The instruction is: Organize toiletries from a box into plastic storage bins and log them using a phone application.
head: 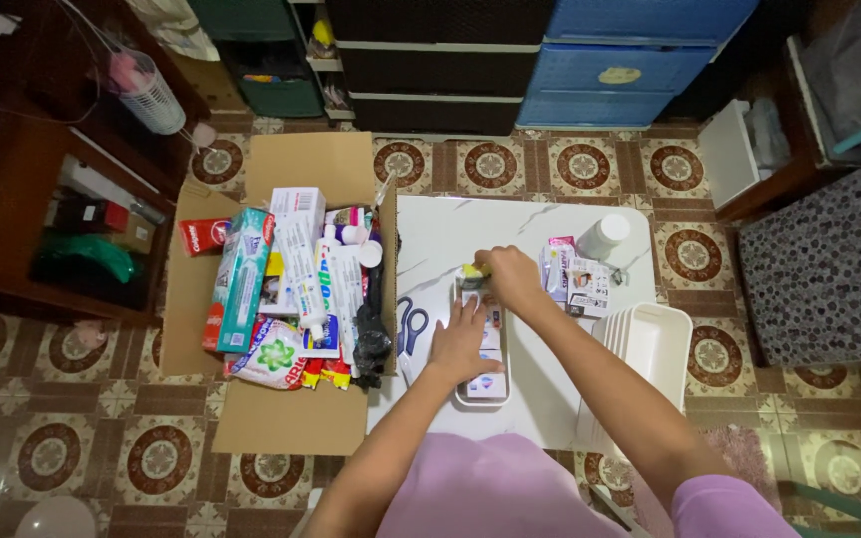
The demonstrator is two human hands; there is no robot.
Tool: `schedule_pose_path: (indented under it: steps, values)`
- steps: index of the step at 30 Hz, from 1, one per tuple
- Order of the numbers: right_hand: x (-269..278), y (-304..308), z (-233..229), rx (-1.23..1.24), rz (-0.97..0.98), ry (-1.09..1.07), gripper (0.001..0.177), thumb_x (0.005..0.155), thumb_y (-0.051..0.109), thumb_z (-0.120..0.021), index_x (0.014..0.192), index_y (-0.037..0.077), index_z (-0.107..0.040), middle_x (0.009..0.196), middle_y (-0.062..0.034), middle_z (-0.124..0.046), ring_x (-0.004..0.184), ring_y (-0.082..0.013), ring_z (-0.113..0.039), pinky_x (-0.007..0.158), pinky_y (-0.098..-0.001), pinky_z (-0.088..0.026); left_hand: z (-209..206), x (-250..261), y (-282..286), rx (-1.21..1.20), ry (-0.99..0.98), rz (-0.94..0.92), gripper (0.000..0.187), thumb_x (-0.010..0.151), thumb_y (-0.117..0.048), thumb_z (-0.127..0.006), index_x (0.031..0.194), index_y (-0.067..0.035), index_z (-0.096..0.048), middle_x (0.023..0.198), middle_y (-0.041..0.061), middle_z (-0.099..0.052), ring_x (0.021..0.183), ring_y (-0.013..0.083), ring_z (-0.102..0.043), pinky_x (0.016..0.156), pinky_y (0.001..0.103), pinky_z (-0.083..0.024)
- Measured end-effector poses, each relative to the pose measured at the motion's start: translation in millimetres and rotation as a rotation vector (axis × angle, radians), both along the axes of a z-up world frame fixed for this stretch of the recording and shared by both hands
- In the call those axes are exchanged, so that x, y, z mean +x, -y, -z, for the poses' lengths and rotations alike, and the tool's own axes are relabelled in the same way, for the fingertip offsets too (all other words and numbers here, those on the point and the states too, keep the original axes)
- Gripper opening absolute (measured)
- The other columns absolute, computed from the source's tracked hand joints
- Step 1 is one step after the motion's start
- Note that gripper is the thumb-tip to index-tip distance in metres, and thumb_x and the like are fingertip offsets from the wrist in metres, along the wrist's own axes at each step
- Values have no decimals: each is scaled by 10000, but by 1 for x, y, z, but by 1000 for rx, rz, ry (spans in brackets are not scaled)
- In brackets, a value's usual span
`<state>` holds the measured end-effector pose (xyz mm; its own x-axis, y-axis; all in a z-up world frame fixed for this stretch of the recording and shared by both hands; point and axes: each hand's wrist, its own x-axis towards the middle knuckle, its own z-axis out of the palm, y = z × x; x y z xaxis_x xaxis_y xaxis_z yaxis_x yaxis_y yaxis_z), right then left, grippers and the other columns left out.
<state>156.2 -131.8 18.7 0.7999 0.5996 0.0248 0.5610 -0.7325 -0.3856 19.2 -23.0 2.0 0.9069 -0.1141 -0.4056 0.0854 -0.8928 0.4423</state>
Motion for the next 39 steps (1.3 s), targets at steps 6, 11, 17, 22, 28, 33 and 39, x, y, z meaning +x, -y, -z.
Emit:
schedule_pose_path:
  steps: [6,11,17,22,28,33,39]
  values:
    - [-7,1,12,-37,-17,-90,404,667,79,-792,1064,147,-759,1017,-121,-737,971,-337,-693,829,-444,-559,-11,-3,0,-23,-21,-6,1250,669,-530,-896,1600,-75,-197,1683,152,-156,1562,366,-124,1155,657,-292]
    - [-12,9,4,189,-111,132,525,565,90,-801,1090,83,-774,1080,-170,-714,1030,-400,-640,806,-490,-528,-6,-4,1,-33,9,-11,1250,660,-529,-901,1596,-73,-210,1686,149,-167,1564,372,-125,1149,662,-302]
    - [-25,20,42,106,-76,-23,208,749,78,-724,955,69,-755,1004,-120,-694,1018,-340,-643,845,-431,-549,-8,-5,0,-49,-6,-10,1252,660,-528,-906,1593,-67,-212,1689,158,-159,1570,371,-111,1149,670,-291]
    - [-36,16,30,106,-80,-73,118,769,57,-679,878,45,-723,971,-126,-675,1006,-343,-642,813,-427,-550,3,-7,-1,-55,-5,-6,1242,666,-560,-883,1590,-72,-211,1693,144,-149,1575,368,-91,1161,665,-285]
    - [-44,32,23,387,233,-321,267,880,69,-593,1129,83,-689,1074,-128,-683,909,-350,-686,787,-425,-569,-8,-21,4,-52,112,5,1190,763,-515,-800,1622,-75,-103,1711,145,-25,1564,374,1,1182,659,-191]
    - [-44,76,81,538,404,-10,254,906,83,-632,1145,61,-715,1091,-170,-680,980,-310,-654,844,-415,-546,21,-46,23,8,379,37,915,962,-475,-601,1610,-13,-150,1722,165,-66,1576,387,-7,1202,652,-126]
    - [-24,129,188,1142,1164,-901,176,960,166,-652,1129,152,-605,959,-36,-586,847,-192,-572,819,-475,-529,26,-54,28,36,383,93,870,983,-517,-518,1620,-36,-171,1697,158,-128,1571,353,-36,1197,654,-110]
